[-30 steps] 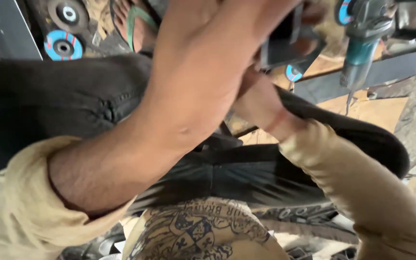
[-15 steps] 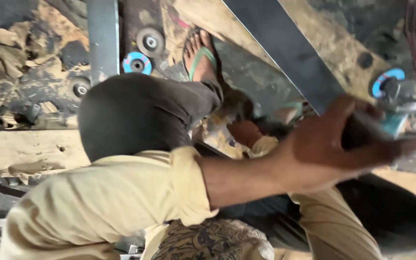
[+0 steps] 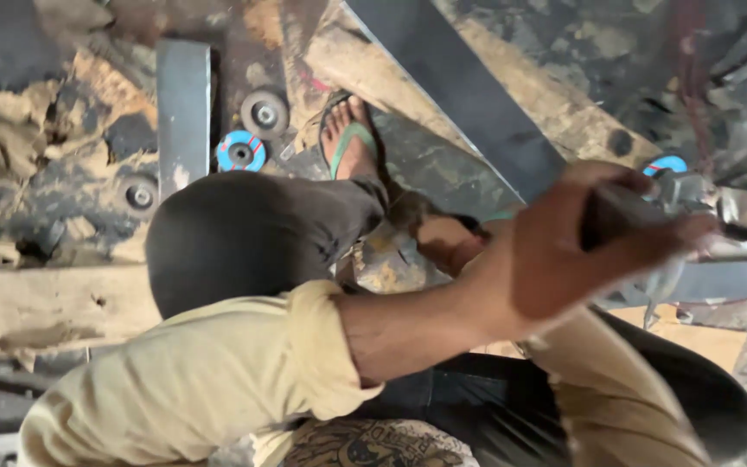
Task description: The person sits on the floor and repeatedly handles two small hollow metal pieces, rotating them in both hands to view different sides and edges. The person aligns the pieces together and apart multiple times, inspecting the fit and surfaces without using any tools.
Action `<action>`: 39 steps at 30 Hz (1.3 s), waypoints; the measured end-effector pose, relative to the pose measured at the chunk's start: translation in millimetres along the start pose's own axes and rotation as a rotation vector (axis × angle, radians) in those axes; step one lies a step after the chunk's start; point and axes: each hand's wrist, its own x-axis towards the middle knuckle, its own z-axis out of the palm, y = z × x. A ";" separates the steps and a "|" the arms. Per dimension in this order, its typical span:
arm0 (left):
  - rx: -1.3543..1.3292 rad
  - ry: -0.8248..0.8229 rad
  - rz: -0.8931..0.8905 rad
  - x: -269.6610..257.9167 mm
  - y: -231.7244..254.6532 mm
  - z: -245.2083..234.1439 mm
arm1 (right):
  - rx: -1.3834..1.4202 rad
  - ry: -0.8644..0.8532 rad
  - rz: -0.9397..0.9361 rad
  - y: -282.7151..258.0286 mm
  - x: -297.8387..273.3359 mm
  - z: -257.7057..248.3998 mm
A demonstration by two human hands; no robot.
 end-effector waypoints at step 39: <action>-0.152 0.302 -0.363 6.6 24.9 -20.0 | -0.709 0.567 -0.008 -172.9 -119.4 -2.4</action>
